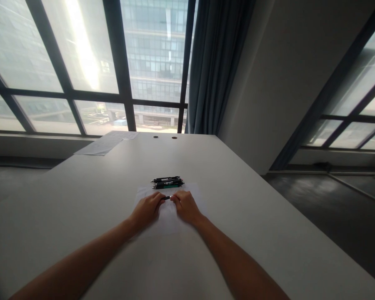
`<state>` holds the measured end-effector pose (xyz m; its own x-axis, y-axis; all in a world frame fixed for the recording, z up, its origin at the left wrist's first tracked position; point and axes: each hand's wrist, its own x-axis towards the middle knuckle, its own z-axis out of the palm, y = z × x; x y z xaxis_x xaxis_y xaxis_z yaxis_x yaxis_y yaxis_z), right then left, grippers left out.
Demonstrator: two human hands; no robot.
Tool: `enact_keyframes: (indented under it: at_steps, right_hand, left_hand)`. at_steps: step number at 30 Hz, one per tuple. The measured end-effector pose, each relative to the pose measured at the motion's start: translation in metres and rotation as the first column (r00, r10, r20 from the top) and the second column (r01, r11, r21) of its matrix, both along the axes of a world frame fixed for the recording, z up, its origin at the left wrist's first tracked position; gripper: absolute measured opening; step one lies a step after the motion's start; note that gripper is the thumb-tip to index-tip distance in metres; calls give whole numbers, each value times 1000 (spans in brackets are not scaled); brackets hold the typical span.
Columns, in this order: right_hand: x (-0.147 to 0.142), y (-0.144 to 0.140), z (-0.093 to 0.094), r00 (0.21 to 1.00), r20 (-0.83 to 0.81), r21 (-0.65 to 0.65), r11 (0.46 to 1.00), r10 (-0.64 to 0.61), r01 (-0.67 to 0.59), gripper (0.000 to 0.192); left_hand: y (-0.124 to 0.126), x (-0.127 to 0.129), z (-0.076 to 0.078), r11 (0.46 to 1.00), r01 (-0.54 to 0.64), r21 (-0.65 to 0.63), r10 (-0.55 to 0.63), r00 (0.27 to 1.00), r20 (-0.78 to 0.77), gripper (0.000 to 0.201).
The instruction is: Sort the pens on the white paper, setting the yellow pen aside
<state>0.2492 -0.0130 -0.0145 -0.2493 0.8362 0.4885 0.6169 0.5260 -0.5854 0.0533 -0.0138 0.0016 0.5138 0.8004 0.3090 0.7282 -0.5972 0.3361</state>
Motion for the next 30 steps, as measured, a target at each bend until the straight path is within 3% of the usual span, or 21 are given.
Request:
enact_keyframes:
  at_steps: [2, 11, 19, 23, 26, 30]
  right_hand:
    - [-1, -1, 0, 1000, -18, 25, 1000, -1, 2, 13]
    - [-5, -3, 3, 992, -125, -20, 1000, -9, 7, 17]
    - [-7, -2, 4, 972, -233, -39, 999, -35, 26, 17]
    - [-7, -1, 3, 972, -228, -117, 993, -48, 22, 17]
    - [-5, -1, 4, 970, -240, -68, 997, -40, 24, 8]
    - [0, 0, 5, 959, -274, -13, 997, -73, 72, 10]
  left_hand:
    - [1, 0, -1, 1000, 2, 16, -2, 1000, 6, 18]
    - [5, -3, -4, 999, 25, 47, -25, 999, 20, 21]
    - [5, -5, -5, 997, 58, 50, -55, 997, -58, 57]
    - [3, -3, -2, 998, 43, 38, -41, 998, -56, 59]
    - [1, -3, 0, 1000, 19, 22, -18, 999, -48, 57]
    - [1, -5, 0, 999, -16, 50, 16, 1000, 0, 36]
